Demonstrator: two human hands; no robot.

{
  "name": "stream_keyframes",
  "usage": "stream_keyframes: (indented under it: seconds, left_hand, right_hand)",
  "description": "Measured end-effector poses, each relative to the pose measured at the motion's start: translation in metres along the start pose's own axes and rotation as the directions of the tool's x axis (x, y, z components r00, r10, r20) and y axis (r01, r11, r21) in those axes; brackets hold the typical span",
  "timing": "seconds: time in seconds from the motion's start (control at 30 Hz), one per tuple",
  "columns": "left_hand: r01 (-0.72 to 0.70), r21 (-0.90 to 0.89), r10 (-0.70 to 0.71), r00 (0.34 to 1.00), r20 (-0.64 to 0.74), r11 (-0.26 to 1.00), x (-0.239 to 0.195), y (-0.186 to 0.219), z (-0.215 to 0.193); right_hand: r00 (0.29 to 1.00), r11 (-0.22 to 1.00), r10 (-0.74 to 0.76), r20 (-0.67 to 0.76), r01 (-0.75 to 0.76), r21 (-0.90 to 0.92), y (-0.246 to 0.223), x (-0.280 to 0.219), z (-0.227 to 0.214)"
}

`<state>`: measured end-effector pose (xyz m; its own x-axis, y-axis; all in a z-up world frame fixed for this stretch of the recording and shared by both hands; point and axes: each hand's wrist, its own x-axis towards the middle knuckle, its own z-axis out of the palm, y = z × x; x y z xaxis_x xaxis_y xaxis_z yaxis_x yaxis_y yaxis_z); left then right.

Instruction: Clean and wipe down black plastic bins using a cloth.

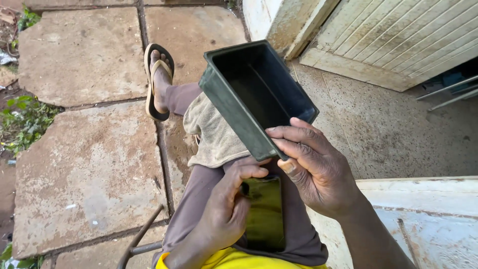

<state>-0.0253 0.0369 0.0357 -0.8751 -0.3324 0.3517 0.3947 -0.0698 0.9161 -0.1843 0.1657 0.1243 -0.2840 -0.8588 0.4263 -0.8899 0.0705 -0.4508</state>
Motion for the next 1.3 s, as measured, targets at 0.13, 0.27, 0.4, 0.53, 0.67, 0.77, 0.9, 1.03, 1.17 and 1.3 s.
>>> stream_keyframes:
  seconds: [0.13,0.27,0.4,0.53,0.67,0.77,0.9,1.03,1.17,1.3]
  left_hand:
    - [-0.032,0.390,0.014,0.999,0.049,0.920,-0.005,0.005,-0.013]
    - [-0.038,0.580,-0.069,0.984,0.162,0.814,-0.015,-0.002,-0.024]
    - [-0.133,0.681,-0.113,0.946,0.305,0.721,-0.015,0.003,-0.033]
    - [-0.248,0.793,-0.165,0.902,0.399,0.557,-0.015,0.006,-0.039]
    - [-0.249,0.832,-0.282,0.860,0.425,0.495,0.012,0.037,-0.020]
    - [-0.018,0.961,-0.787,0.571,0.235,0.274,0.015,0.042,-0.003]
    - [-0.054,0.877,-0.464,0.832,0.304,0.478,-0.020,0.009,0.004]
    - [-0.033,0.847,-0.491,0.803,0.339,0.530,-0.033,-0.001,-0.001]
    - [-0.142,0.839,-0.496,0.750,0.438,0.526,-0.041,0.006,-0.023]
    - [0.004,0.822,-0.154,0.983,0.102,0.570,-0.036,0.019,-0.044]
  right_hand:
    - [0.999,0.999,0.023,-0.040,-0.022,0.033,0.003,-0.001,0.003]
    - [0.999,0.997,0.026,-0.043,-0.023,0.071,0.007,0.001,0.004]
    - [0.999,0.997,0.028,-0.025,-0.026,0.075,0.007,0.006,0.003]
    - [1.000,0.999,-0.010,-0.008,0.010,0.053,0.004,0.015,-0.001]
    - [0.999,0.998,-0.032,-0.004,0.032,0.059,0.003,0.021,0.001]
    - [0.998,0.996,-0.063,0.006,0.062,0.059,0.001,0.022,0.005]
    - [0.998,0.997,-0.056,0.023,0.055,0.057,-0.003,0.019,0.007]
    - [0.995,0.992,-0.093,0.024,0.090,0.092,-0.002,0.018,0.012]
    - [0.996,0.991,-0.086,0.039,0.081,0.108,-0.005,0.016,0.013]
    - [0.991,0.990,-0.124,0.054,0.119,0.077,-0.007,0.019,0.018]
